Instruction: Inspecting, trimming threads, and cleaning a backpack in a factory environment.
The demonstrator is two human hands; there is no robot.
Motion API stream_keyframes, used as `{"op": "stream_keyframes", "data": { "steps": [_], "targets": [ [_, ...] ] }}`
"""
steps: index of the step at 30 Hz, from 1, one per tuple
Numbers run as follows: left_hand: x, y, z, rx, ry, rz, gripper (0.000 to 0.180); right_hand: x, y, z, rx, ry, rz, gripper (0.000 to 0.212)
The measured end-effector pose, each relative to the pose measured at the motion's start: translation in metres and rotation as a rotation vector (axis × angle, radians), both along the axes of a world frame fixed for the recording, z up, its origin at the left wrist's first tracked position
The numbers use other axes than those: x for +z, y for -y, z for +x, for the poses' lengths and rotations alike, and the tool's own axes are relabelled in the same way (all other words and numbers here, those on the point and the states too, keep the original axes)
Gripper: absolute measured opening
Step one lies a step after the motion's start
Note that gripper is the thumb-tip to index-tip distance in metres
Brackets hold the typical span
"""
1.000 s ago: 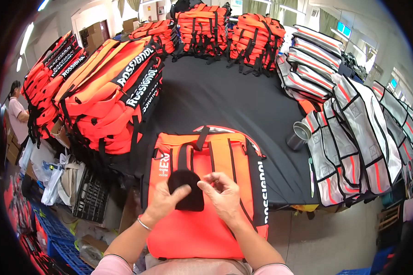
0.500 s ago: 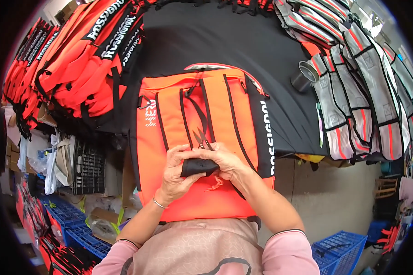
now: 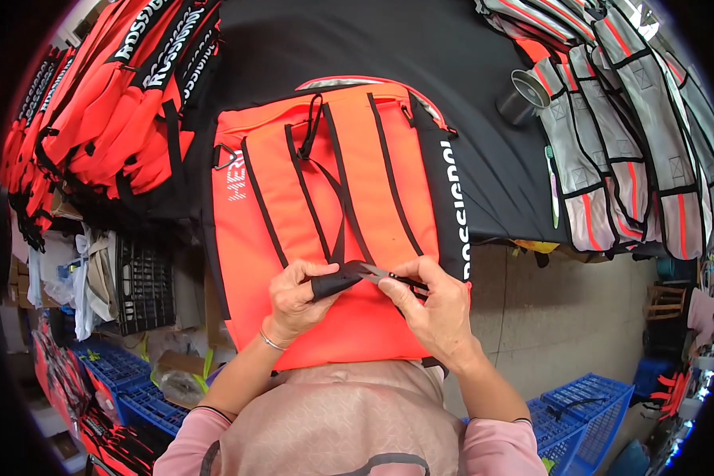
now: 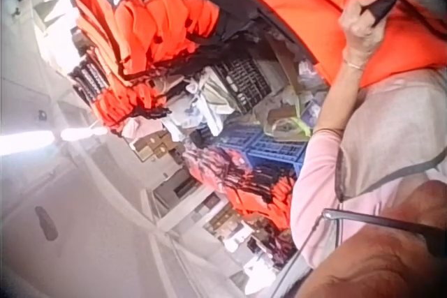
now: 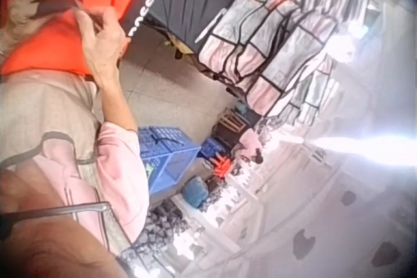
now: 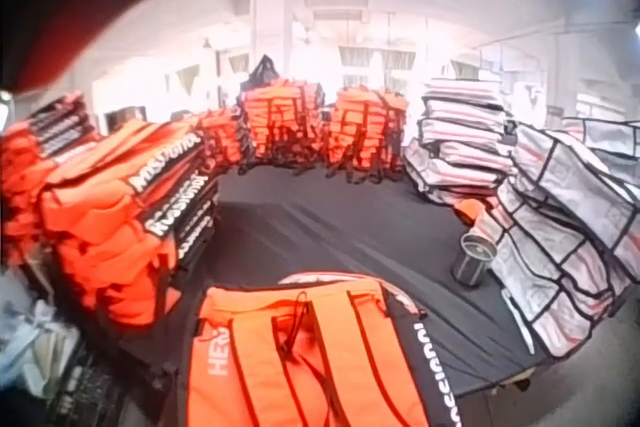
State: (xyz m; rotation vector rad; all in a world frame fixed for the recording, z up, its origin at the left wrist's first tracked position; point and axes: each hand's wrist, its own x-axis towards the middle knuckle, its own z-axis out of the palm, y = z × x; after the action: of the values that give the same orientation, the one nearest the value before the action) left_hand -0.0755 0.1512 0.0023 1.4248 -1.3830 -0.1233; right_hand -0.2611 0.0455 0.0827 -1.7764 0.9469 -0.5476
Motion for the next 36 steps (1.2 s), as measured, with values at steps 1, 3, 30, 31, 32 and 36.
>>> {"op": "stream_keyframes", "data": {
  "steps": [1, 3, 30, 31, 32, 36],
  "targets": [
    [0.002, -0.001, -0.001, 0.01, 0.015, 0.013, 0.031, 0.001, -0.002, -0.001, 0.01, -0.008, -0.041, 0.015],
    [0.004, -0.001, -0.002, 0.021, 0.031, 0.032, 0.031, -0.004, -0.003, -0.002, 0.028, -0.022, -0.059, 0.015],
    [0.003, -0.005, 0.001, -0.041, -0.062, 0.07, 0.033, -0.007, 0.013, 0.006, 0.093, 0.06, 0.242, 0.014],
    [0.003, -0.006, 0.001, -0.046, -0.067, 0.078, 0.032, -0.006, 0.012, 0.008, 0.117, 0.029, 0.196, 0.015],
    [0.002, -0.006, 0.001, -0.051, -0.071, 0.087, 0.03, -0.005, 0.01, 0.009, 0.141, -0.003, 0.15, 0.015],
    [0.003, -0.005, 0.002, -0.046, -0.042, 0.061, 0.031, -0.01, 0.008, 0.011, 0.167, -0.049, 0.075, 0.017]
  ]
}}
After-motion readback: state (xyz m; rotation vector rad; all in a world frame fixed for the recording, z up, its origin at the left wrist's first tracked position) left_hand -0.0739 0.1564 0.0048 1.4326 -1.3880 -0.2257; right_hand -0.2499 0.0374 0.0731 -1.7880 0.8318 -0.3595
